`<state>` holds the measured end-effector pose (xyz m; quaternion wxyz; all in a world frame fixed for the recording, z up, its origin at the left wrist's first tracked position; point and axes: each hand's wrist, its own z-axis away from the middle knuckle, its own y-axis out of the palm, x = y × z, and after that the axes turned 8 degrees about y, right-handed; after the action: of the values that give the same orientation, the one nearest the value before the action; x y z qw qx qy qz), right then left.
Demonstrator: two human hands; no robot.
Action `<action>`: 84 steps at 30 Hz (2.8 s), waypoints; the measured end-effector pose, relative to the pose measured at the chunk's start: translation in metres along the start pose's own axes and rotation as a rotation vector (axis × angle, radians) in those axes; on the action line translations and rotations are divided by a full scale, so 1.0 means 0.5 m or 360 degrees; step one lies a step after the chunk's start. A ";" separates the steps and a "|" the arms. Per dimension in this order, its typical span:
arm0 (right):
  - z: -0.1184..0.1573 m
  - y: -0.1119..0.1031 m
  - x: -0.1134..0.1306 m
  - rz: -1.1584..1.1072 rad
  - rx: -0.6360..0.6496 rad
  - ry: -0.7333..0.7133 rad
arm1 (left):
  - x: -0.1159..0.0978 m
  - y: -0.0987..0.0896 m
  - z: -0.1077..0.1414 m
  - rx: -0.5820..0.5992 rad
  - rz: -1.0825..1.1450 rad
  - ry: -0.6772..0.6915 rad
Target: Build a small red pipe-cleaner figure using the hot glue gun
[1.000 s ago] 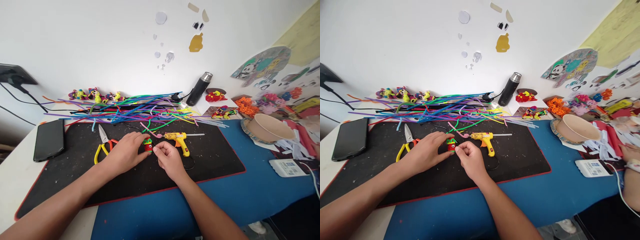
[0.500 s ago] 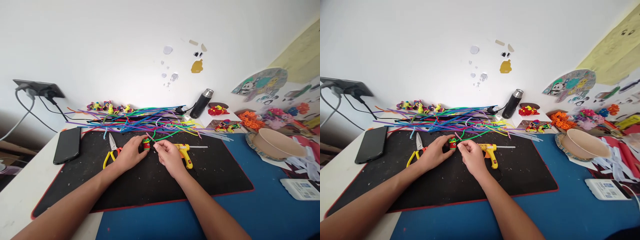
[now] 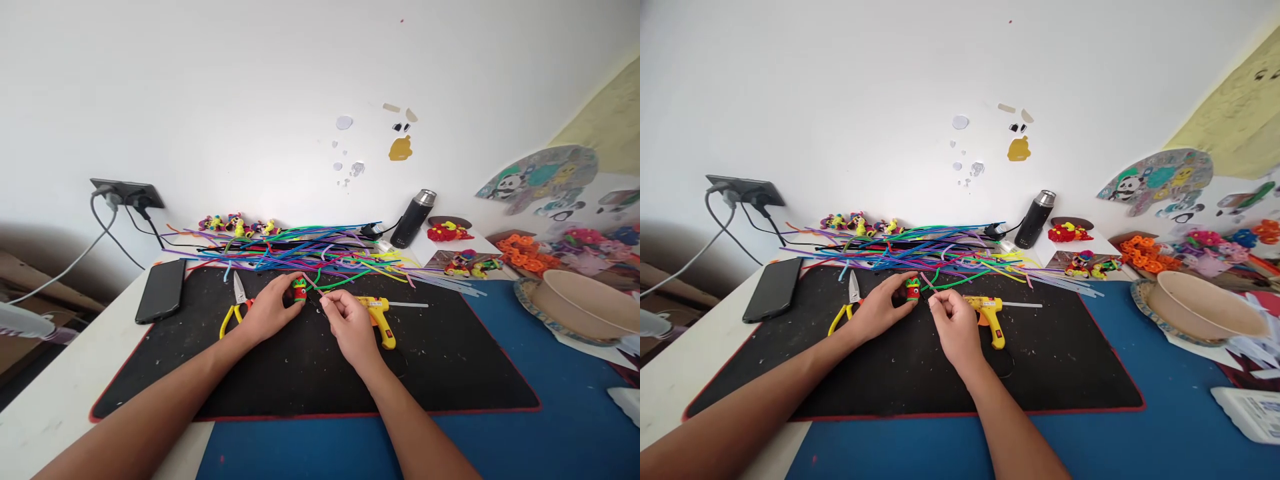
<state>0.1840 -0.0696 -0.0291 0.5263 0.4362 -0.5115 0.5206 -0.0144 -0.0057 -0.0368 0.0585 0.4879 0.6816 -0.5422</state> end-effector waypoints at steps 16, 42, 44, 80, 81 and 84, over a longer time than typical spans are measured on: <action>-0.008 0.000 -0.015 0.0306 -0.0019 -0.0003 | -0.014 -0.002 0.017 0.0066 -0.0133 0.0267; -0.005 0.008 -0.002 0.0392 -0.0077 0.0053 | -0.015 0.000 0.024 0.0159 -0.0184 0.0492; -0.005 0.009 -0.004 0.0399 -0.0083 0.0053 | -0.014 0.001 0.025 0.0155 -0.0189 0.0484; -0.006 0.012 -0.011 0.0487 -0.0061 0.0080 | -0.008 0.008 0.024 0.0143 -0.0274 0.0569; -0.006 0.012 -0.010 0.0484 -0.0060 0.0076 | -0.008 0.008 0.024 0.0148 -0.0273 0.0567; -0.007 0.012 -0.010 0.0476 -0.0054 0.0067 | -0.009 0.008 0.024 0.0149 -0.0270 0.0564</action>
<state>0.1787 -0.0664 -0.0348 0.4608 0.3354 -0.5683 0.5935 -0.0147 -0.0182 -0.0419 -0.1310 0.5186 0.6940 -0.4819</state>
